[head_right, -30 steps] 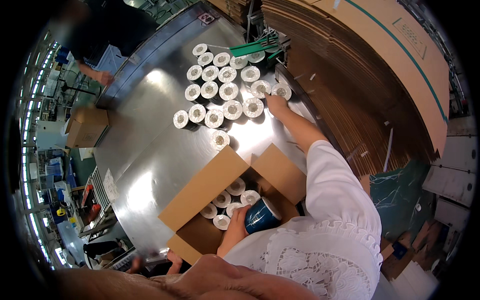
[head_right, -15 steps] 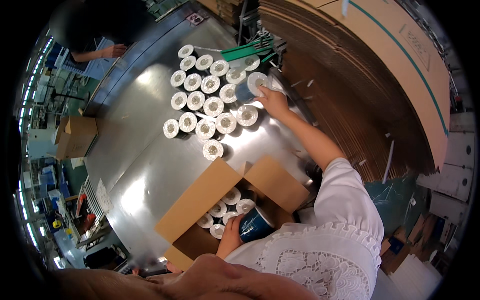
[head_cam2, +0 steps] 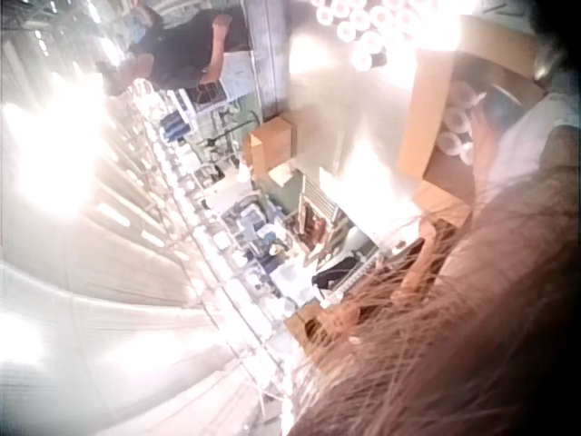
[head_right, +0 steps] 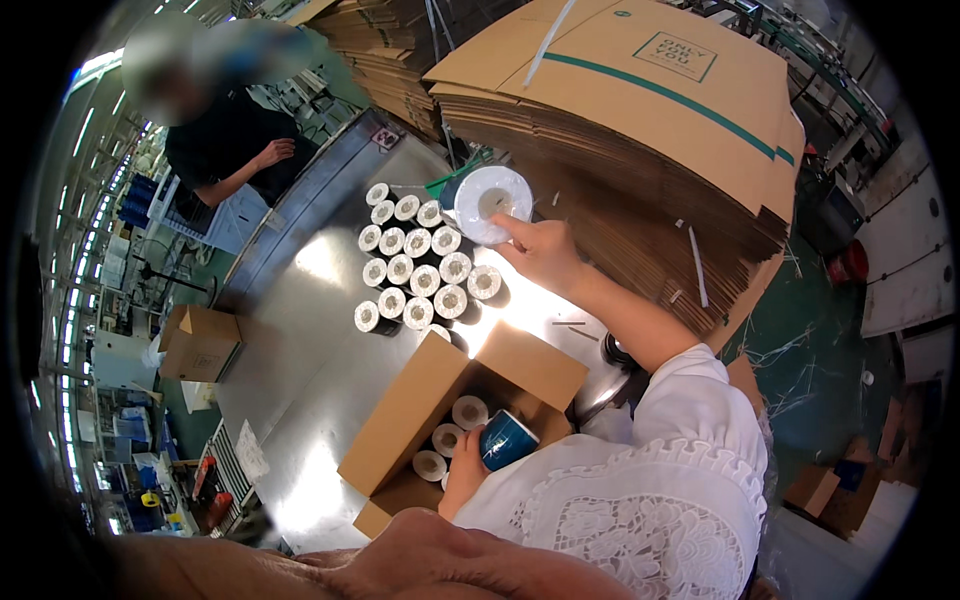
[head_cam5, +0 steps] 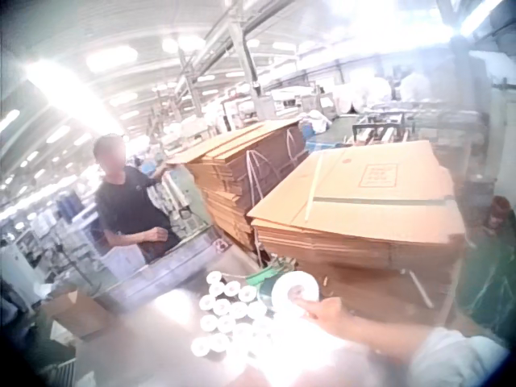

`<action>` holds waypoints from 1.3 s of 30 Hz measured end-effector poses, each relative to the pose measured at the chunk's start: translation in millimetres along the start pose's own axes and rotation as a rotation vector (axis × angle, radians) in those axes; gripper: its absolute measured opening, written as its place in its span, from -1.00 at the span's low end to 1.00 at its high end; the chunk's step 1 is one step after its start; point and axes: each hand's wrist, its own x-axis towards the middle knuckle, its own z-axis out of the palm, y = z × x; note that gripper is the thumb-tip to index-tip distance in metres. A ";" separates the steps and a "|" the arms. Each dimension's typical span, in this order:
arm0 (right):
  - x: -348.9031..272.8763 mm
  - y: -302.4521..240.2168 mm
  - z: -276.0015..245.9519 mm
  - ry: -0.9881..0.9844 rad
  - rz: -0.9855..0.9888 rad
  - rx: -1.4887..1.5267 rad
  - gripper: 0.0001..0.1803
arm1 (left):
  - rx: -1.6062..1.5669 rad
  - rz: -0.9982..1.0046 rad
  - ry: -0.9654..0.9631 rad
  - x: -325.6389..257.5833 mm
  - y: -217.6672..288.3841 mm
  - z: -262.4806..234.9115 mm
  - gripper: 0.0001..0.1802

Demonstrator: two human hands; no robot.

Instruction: The person packs cylindrical metal cans into a cardboard box on a factory floor. They repeatedly pick up cans from a pile on a metal table, place them into the box, and then close the box flaps. The process is repeated multiple times throughout the clip.

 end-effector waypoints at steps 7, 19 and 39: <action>11.8 -45.5 -54.5 0.096 -0.303 -0.280 -0.59 | 0.036 0.017 0.026 -10.3 8.0 8.7 -0.10; -4.3 -46.6 -63.1 -0.026 0.002 -0.183 -0.61 | 0.054 -0.069 0.109 -25.7 14.7 15.1 -0.02; -194.3 173.9 163.3 -1.130 0.727 -0.326 -0.49 | -0.041 -0.620 -0.072 -1.6 -10.7 6.1 -0.02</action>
